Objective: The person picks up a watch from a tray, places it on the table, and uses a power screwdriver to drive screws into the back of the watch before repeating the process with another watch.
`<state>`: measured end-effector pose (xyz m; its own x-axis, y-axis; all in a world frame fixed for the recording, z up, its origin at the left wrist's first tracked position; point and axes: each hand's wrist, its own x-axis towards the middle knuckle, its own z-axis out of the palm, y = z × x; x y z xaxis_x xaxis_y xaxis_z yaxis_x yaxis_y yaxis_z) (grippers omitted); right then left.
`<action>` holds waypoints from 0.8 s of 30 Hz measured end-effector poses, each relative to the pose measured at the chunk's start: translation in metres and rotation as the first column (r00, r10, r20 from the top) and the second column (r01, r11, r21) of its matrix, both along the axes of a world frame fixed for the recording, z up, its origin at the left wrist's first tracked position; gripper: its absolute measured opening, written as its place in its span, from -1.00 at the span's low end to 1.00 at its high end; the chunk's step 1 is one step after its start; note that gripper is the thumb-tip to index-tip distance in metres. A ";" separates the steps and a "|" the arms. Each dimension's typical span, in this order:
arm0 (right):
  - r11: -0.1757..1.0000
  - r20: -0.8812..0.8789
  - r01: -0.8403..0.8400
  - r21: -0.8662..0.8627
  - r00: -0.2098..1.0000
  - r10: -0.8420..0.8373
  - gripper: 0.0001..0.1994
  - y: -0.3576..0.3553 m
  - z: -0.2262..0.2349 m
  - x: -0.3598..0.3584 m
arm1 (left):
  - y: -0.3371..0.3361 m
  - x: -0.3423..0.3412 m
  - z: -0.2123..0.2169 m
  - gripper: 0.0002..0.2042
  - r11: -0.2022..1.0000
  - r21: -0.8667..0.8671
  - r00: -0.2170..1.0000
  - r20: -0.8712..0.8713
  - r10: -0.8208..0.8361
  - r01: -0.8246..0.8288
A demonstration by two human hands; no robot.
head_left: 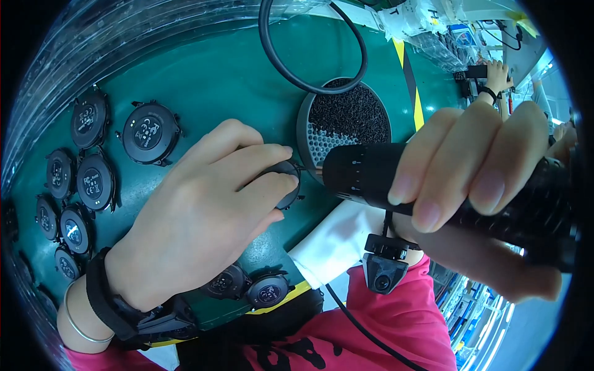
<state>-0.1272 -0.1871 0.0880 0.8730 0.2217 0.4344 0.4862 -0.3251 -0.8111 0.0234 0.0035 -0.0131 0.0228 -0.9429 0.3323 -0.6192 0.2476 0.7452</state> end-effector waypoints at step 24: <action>0.931 0.294 0.167 0.325 0.918 -0.267 -0.08 0.002 -0.027 -0.009 | 0.001 0.000 0.000 -0.61 1.000 -0.001 1.000 0.006 0.001 -0.001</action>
<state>-0.1363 -0.1852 0.0611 0.6818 -0.1353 0.7189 0.6841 -0.2302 -0.6921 0.0232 0.0044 -0.0136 0.0221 -0.9427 0.3330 -0.6243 0.2472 0.7411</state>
